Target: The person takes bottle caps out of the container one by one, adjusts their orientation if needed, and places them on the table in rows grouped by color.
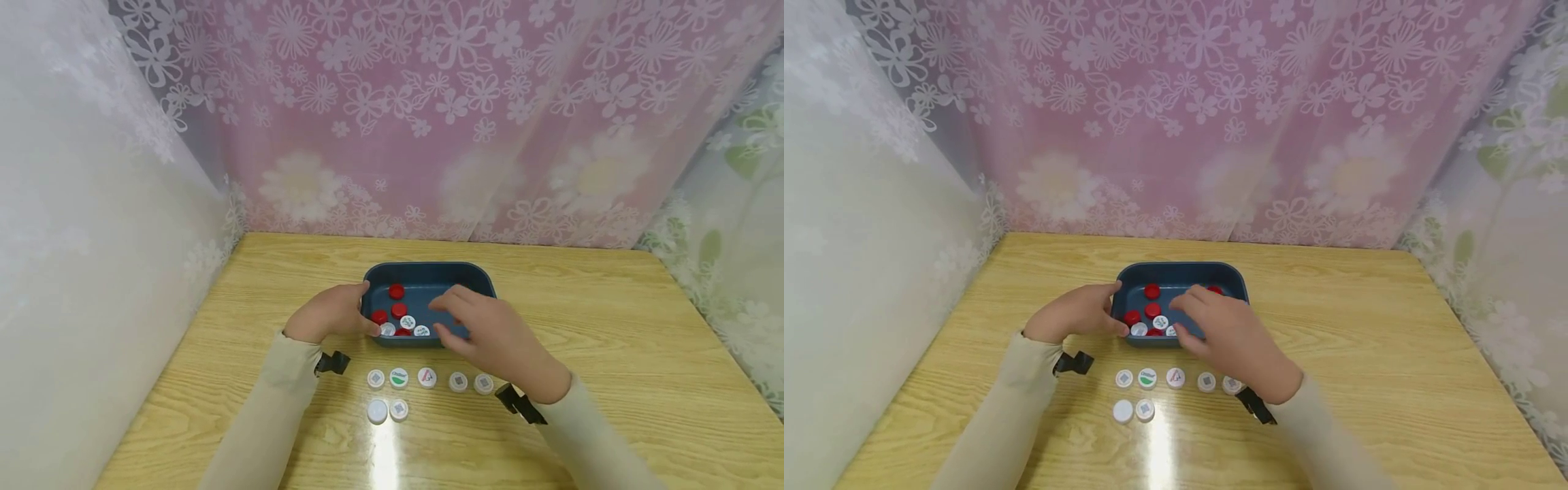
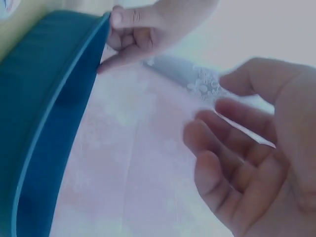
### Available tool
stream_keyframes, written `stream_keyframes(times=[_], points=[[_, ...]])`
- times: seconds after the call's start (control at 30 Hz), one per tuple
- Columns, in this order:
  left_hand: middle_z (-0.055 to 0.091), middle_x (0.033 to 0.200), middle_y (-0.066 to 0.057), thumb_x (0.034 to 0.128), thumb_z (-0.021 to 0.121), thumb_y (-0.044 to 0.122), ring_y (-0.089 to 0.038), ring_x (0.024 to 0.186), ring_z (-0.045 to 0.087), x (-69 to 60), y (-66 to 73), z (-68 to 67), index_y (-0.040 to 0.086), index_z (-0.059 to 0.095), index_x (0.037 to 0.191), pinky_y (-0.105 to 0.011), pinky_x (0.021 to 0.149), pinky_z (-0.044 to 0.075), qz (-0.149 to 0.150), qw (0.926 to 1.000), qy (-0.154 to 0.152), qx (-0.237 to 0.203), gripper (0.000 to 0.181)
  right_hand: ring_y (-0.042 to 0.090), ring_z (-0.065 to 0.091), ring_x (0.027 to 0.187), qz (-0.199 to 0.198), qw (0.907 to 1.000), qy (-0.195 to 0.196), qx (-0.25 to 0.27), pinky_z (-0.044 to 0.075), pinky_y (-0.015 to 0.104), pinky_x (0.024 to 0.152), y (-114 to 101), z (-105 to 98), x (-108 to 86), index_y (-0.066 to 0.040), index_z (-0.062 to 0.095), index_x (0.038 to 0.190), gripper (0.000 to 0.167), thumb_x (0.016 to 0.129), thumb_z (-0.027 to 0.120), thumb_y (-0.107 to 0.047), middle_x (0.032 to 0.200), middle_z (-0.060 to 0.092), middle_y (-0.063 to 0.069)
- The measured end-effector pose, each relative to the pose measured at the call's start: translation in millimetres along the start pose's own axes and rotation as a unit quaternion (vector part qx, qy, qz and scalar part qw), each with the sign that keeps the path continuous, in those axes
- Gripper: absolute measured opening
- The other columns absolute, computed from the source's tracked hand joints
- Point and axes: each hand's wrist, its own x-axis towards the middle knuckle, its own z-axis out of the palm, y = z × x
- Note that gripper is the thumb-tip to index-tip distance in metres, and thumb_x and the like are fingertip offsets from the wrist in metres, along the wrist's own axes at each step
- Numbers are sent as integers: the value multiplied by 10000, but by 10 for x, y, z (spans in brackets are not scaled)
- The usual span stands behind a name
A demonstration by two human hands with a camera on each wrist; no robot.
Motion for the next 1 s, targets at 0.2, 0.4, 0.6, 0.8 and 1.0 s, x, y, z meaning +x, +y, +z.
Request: stream_keyframes(times=[0.2,0.4,0.6,0.8,1.0], points=[[452,1598,-108,860,858,364,-312,1441,454,5,-19,1,98,349,1624,-504,1154,408,-28,10000,-9,-2,955,69,574,771,457,9979,440,115,459,216,536,51,-25,6,-102,679,1206,345,892,795,-189,1105,647,-12],[527,1526,-122,851,866,361,-304,1391,500,23,-32,0,91,362,1617,-505,1131,431,-22,10000,-16,58,957,51,541,768,821,9962,-90,269,452,216,546,74,31,172,-119,656,1272,393,936,779,-282,1135,641,-14],[502,1553,-131,849,866,371,-315,1414,483,36,-17,-18,78,366,1613,-507,1140,422,27,9999,9,126,959,118,619,827,1074,9796,-1700,57,561,330,714,230,-34,582,-121,613,1357,474,968,738,-363,1259,648,44],[474,1579,-128,852,865,377,-320,1435,463,37,-16,-17,80,355,1618,-503,1146,416,14,10000,-37,91,967,168,633,936,1032,9416,-3186,-363,564,383,852,433,149,988,-121,646,1284,428,963,736,-389,1172,669,26],[434,1611,-114,859,857,384,-330,1462,430,28,-24,-15,104,341,1628,-510,1160,399,14,10000,-58,48,967,159,650,891,1046,8840,-4423,-1098,572,374,848,522,597,1194,-120,683,1234,452,932,759,-447,1044,710,-17]])
